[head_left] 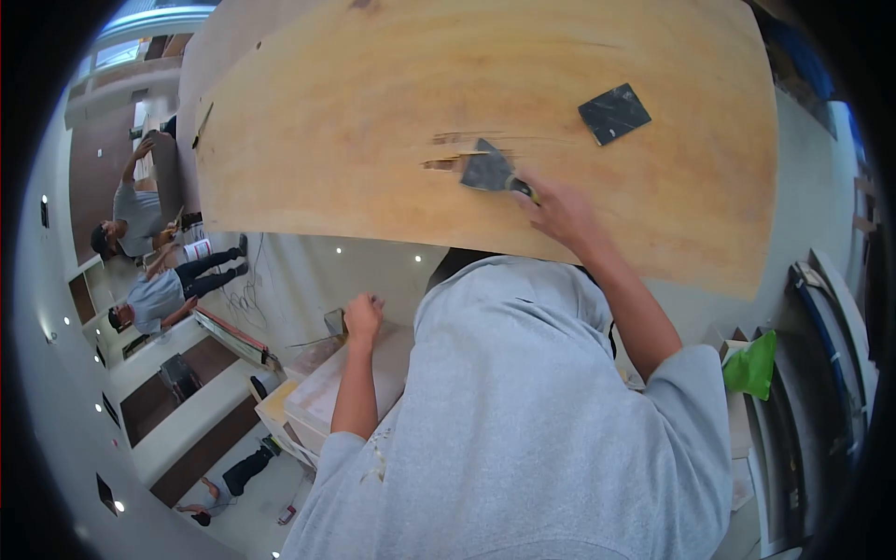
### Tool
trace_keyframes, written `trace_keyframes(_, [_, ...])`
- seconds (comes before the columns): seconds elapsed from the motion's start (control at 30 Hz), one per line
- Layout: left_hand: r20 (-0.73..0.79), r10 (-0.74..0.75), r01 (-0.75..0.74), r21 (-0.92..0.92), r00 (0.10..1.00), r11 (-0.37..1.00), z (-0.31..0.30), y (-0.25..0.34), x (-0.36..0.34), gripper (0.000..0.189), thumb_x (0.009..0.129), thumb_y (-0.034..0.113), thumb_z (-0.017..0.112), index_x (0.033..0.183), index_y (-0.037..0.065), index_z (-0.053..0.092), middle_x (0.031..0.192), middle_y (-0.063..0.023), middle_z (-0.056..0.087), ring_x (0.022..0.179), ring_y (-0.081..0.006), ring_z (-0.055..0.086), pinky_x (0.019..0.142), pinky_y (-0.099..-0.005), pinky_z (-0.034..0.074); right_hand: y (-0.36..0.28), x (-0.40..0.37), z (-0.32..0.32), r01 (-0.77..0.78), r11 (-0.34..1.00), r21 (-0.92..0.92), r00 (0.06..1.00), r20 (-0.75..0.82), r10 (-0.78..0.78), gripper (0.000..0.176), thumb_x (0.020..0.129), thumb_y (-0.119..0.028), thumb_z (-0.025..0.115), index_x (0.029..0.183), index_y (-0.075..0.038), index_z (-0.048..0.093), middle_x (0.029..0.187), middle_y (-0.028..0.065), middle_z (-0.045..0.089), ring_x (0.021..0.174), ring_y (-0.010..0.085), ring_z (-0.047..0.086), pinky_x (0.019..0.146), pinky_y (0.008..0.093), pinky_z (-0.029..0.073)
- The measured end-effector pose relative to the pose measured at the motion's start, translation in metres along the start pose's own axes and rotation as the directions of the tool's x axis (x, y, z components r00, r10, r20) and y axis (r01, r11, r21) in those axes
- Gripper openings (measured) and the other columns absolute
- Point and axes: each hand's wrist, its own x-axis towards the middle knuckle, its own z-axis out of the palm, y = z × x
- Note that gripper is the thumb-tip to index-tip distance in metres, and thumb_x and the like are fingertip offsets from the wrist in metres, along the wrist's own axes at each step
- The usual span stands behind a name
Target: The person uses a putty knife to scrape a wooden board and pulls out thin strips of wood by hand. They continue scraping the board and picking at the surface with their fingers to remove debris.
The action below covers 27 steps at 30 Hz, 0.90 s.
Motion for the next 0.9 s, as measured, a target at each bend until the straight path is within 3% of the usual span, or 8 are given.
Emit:
trace_keyframes(0.07, [-0.152, 0.053, -0.06, -0.045, 0.987, 0.997, 0.022, -0.017, 0.01, 0.022, 0.095, 0.018, 0.077, 0.114, 0.008, 0.081, 0.1, -0.0221, 0.078, 0.093, -0.0468, 0.073, 0.086, -0.0537, 0.058, -0.019, 0.019, 0.01, -0.018, 1.0, -0.022, 0.998, 0.061, 0.02, 0.044, 0.103, -0.037, 0.071, 0.142, -0.018, 0.061, 0.1, 0.022, 0.078, 0.095, 0.0461, 0.074, 0.079, 0.0549, 0.057])
trace_keyframes(0.17, [-0.475, 0.166, -0.275, -0.17, 0.864, 0.946, -0.032, 0.054, 0.013, 0.026, 0.097, 0.012, 0.073, 0.122, 0.009, 0.08, 0.113, -0.0206, 0.076, 0.107, -0.0437, 0.071, 0.094, -0.0497, 0.056, -0.033, 0.032, 0.017, -0.01, 0.999, -0.054, 0.997, 0.071, 0.014, 0.04, 0.104, -0.036, 0.069, 0.138, -0.017, 0.061, 0.097, 0.0224, 0.077, 0.093, 0.0468, 0.073, 0.078, 0.0569, 0.056])
trace_keyframes(0.23, [-0.41, 0.151, -0.321, -0.387, 0.9, 0.864, -0.056, 0.099, 0.037, 0.027, 0.098, 0.007, 0.072, 0.123, 0.008, 0.078, 0.12, -0.0188, 0.074, 0.116, -0.0408, 0.068, 0.1, -0.0478, 0.054, -0.021, 0.029, 0.023, 0.049, 0.999, 0.0, 0.999, 0.019, -0.049, 0.038, 0.104, -0.036, 0.069, 0.136, -0.017, 0.061, 0.095, 0.0221, 0.077, 0.091, 0.047, 0.073, 0.077, 0.0577, 0.056])
trace_keyframes(0.47, [-0.567, 0.47, -0.663, -0.191, 0.676, 0.723, -0.099, 0.213, 0.109, 0.042, 0.092, 0.001, 0.072, 0.134, 0.004, 0.071, 0.128, -0.0182, 0.072, 0.122, -0.0402, 0.066, 0.105, -0.0493, 0.053, -0.04, 0.037, 0.007, 0.1, 0.985, -0.143, 0.994, 0.052, -0.094, 0.038, 0.101, -0.034, 0.072, 0.133, -0.015, 0.065, 0.094, 0.0215, 0.077, 0.089, 0.0449, 0.074, 0.074, 0.0565, 0.056])
trace_keyframes(0.67, [-0.516, 0.551, -0.734, -0.265, 0.655, 0.625, -0.101, 0.239, 0.129, 0.051, 0.088, -0.003, 0.072, 0.138, 0.002, 0.069, 0.134, -0.0189, 0.069, 0.128, -0.04, 0.064, 0.11, -0.0484, 0.052, -0.06, 0.058, -0.019, 0.202, 0.947, -0.248, 0.979, 0.062, -0.193, 0.029, 0.095, -0.028, 0.077, 0.116, -0.008, 0.075, 0.096, 0.0209, 0.077, 0.091, 0.0427, 0.074, 0.076, 0.0541, 0.056])
trace_keyframes(0.73, [-0.562, 0.513, -0.732, -0.28, 0.649, 0.621, -0.086, 0.243, 0.143, 0.049, 0.086, 0.0, 0.076, 0.134, 0.007, 0.071, 0.129, -0.0187, 0.073, 0.121, -0.0409, 0.068, 0.107, -0.0501, 0.055, -0.055, 0.069, -0.027, 0.298, 0.921, -0.249, 0.954, 0.095, -0.283, 0.028, 0.094, -0.028, 0.077, 0.114, -0.008, 0.077, 0.097, 0.0204, 0.077, 0.093, 0.0427, 0.073, 0.077, 0.0533, 0.056])
trace_keyframes(0.83, [-0.599, 0.597, -0.835, -0.259, 0.534, 0.486, -0.075, 0.248, 0.165, 0.04, 0.079, 0.001, 0.078, 0.119, 0.008, 0.078, 0.116, -0.0137, 0.079, 0.113, -0.0367, 0.073, 0.103, -0.0479, 0.058, -0.094, 0.063, -0.06, 0.193, 0.944, -0.268, 0.972, 0.18, -0.148, 0.028, 0.093, -0.019, 0.078, 0.119, -0.01, 0.079, 0.117, 0.0188, 0.078, 0.112, 0.0409, 0.073, 0.089, 0.0518, 0.059])
trace_keyframes(0.9, [-0.577, 0.622, -0.826, -0.185, 0.529, 0.532, -0.075, 0.247, 0.164, 0.034, 0.079, 0.003, 0.076, 0.111, 0.014, 0.082, 0.112, -0.0104, 0.08, 0.109, -0.0309, 0.076, 0.097, -0.0411, 0.062, -0.074, 0.063, -0.053, 0.322, 0.908, -0.269, 0.946, 0.068, -0.316, 0.032, 0.092, -0.031, 0.081, 0.114, -0.008, 0.078, 0.101, 0.0215, 0.077, 0.097, 0.0446, 0.072, 0.081, 0.0537, 0.057])
